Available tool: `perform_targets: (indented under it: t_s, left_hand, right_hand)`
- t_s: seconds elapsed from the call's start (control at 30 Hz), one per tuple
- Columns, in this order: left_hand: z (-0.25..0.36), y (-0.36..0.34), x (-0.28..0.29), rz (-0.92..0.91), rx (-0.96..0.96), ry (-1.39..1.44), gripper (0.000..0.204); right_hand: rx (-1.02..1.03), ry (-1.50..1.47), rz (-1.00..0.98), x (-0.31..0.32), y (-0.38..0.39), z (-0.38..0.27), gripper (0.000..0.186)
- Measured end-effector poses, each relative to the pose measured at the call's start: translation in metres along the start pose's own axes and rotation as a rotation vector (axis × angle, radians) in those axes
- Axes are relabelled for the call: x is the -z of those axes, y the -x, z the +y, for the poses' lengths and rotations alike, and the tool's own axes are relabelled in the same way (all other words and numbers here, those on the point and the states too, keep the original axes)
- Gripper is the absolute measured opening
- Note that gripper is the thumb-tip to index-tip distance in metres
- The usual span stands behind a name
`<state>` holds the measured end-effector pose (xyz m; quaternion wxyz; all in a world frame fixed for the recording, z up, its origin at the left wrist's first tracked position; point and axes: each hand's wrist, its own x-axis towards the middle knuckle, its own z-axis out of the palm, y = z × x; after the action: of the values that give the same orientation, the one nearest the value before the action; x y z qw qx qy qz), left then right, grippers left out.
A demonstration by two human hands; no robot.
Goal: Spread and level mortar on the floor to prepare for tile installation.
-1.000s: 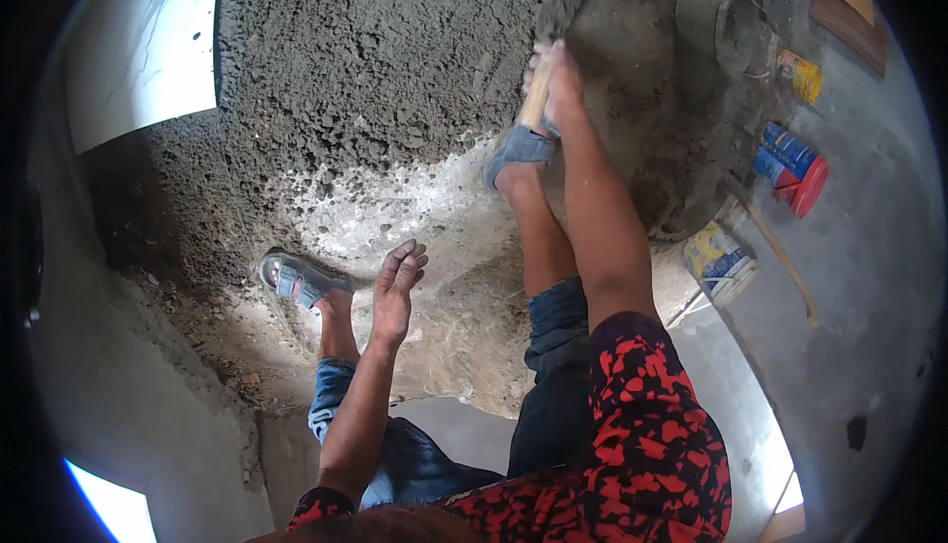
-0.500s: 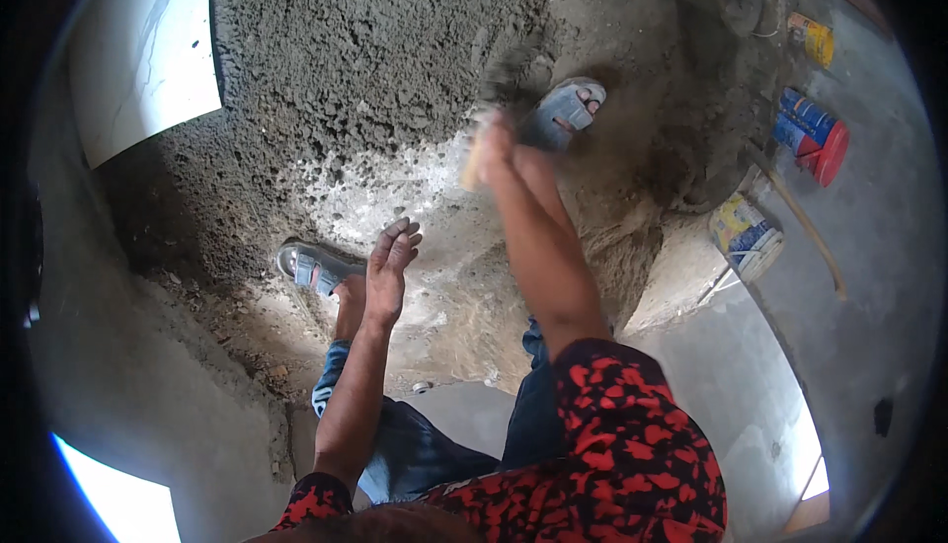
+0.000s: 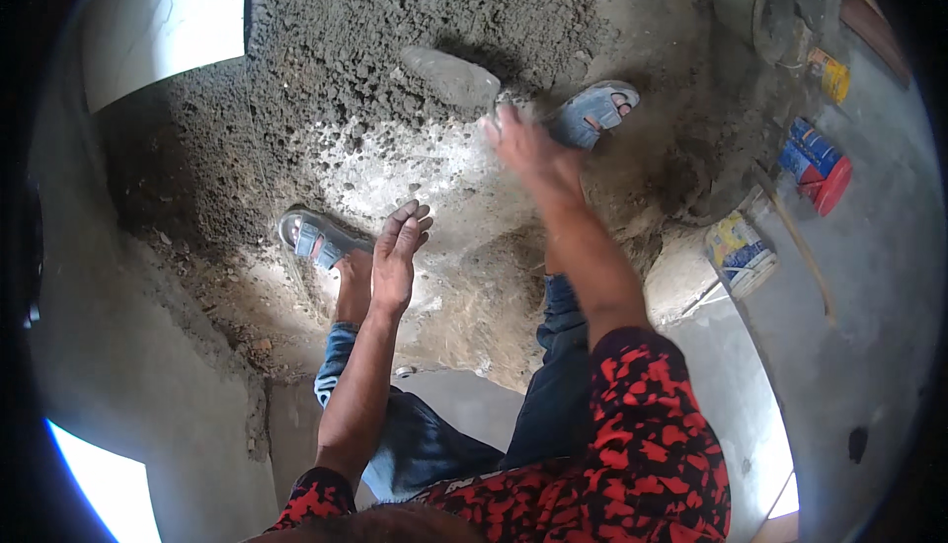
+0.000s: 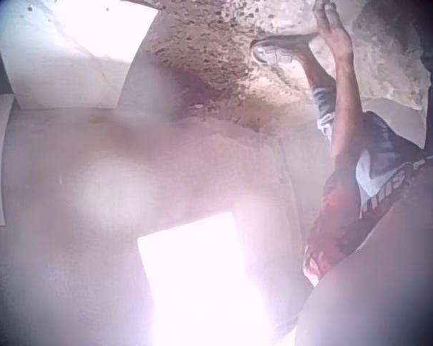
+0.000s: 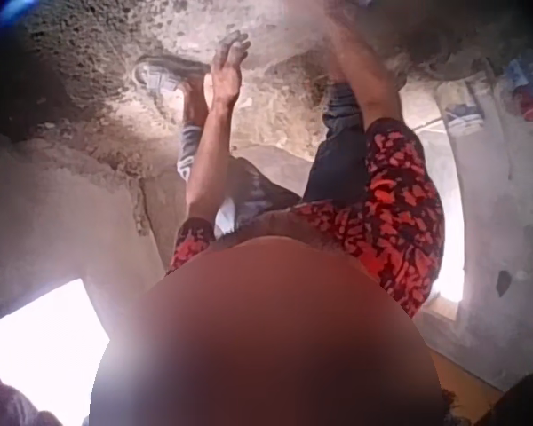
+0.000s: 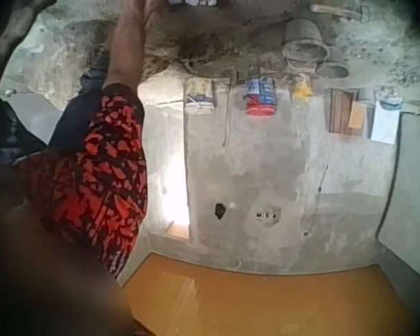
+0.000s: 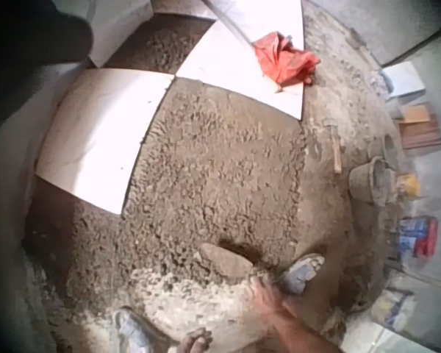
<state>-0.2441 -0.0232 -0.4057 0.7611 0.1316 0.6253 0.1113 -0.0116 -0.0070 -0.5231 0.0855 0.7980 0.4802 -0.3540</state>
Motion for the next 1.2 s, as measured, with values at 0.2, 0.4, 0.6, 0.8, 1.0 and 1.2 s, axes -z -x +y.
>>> perform_targets:
  t_s: [0.2, 0.4, 0.6, 0.8, 1.0, 1.2]
  left_hand:
    - [-0.007, -0.007, -0.023, -0.045, 0.035, 0.094, 0.041]
    - [-0.009, -0.005, -0.024, -0.036, 0.031, 0.075, 0.041]
    - [-0.011, -0.009, -0.023, -0.02, 0.009, 0.068, 0.042]
    - [-0.01, -0.008, -0.022, -0.012, 0.027, 0.119, 0.038]
    - [-0.008, -0.007, -0.021, -0.009, 0.03, 0.118, 0.039]
    - [-0.008, -0.007, -0.022, -0.024, 0.037, 0.124, 0.04]
  right_hand:
    - [0.274, 0.574, -0.115, 0.087, -0.095, 0.081, 0.033]
    - [0.297, 0.449, -0.082, 0.08, -0.069, 0.059, 0.032]
    - [0.497, 0.443, -0.27, 0.044, -0.033, 0.03, 0.035]
    - [0.249, 0.271, -0.107, 0.037, -0.032, 0.016, 0.03]
    - [0.533, 0.436, -0.093, 0.023, -0.064, 0.026, 0.026]
    - [0.492, 0.588, -0.154, 0.016, -0.064, 0.035, 0.025]
